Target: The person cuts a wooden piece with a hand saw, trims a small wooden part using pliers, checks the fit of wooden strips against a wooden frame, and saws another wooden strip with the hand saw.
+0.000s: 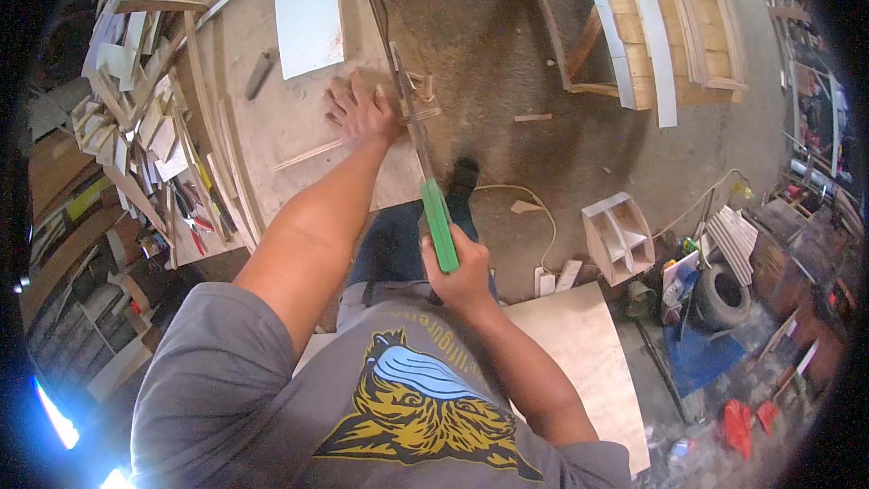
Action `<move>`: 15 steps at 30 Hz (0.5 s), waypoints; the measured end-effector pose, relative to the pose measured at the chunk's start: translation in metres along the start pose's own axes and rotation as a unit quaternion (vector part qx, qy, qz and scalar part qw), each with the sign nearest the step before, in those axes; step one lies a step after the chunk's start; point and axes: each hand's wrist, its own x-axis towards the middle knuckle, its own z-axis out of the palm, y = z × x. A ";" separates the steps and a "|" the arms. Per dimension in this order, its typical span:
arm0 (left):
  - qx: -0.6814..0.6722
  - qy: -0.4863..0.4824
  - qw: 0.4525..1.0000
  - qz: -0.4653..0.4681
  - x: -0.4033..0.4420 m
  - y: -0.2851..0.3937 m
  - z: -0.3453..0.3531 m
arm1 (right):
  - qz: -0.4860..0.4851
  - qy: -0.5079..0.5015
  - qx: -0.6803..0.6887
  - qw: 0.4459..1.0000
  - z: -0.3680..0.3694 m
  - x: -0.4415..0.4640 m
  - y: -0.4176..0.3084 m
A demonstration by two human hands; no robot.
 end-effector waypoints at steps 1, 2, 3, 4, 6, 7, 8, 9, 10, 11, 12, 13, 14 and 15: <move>-0.008 -0.015 1.000 -0.001 0.001 0.001 -0.004 | -0.007 -0.002 -0.008 1.000 0.007 0.006 0.003; -0.016 -0.029 0.999 -0.002 0.002 0.000 -0.006 | -0.015 -0.004 -0.016 1.000 0.016 0.016 0.011; -0.018 -0.033 0.999 -0.005 0.002 -0.001 -0.008 | -0.023 -0.004 -0.022 0.999 0.025 0.022 0.017; -0.020 -0.037 0.999 -0.005 0.004 -0.001 -0.008 | -0.026 -0.024 -0.066 0.997 0.027 0.019 0.016; -0.024 -0.041 0.999 -0.003 0.002 -0.001 -0.006 | -0.002 -0.012 -0.060 0.998 0.016 0.002 0.001; -0.026 -0.036 0.999 -0.001 0.002 -0.001 -0.005 | 0.008 -0.007 -0.057 0.998 0.009 -0.005 -0.008; -0.028 -0.032 0.999 -0.002 0.002 -0.001 -0.004 | 0.025 -0.017 -0.069 0.997 0.004 -0.014 -0.012; -0.027 -0.035 0.999 -0.005 0.004 0.000 -0.004 | 0.019 -0.020 -0.065 0.997 0.006 -0.012 -0.013; -0.025 -0.038 0.999 -0.006 0.004 0.000 -0.003 | 0.015 -0.022 -0.061 0.998 0.009 -0.011 -0.011; -0.023 -0.042 0.999 -0.008 0.005 0.000 -0.002 | 0.011 -0.024 -0.056 0.998 0.012 -0.010 -0.011; -0.026 -0.045 0.999 -0.005 0.006 0.000 -0.002 | 0.001 -0.024 -0.071 0.997 0.016 -0.010 -0.011; -0.028 -0.049 0.998 -0.004 0.005 0.000 -0.004 | -0.008 -0.026 -0.087 0.996 0.021 -0.012 -0.012; -0.030 -0.054 0.998 -0.003 0.003 -0.001 -0.006 | -0.015 -0.028 -0.103 0.994 0.025 -0.015 -0.013; -0.031 -0.060 0.998 -0.005 0.002 0.000 -0.009 | 0.007 -0.023 -0.094 0.995 0.022 -0.017 -0.016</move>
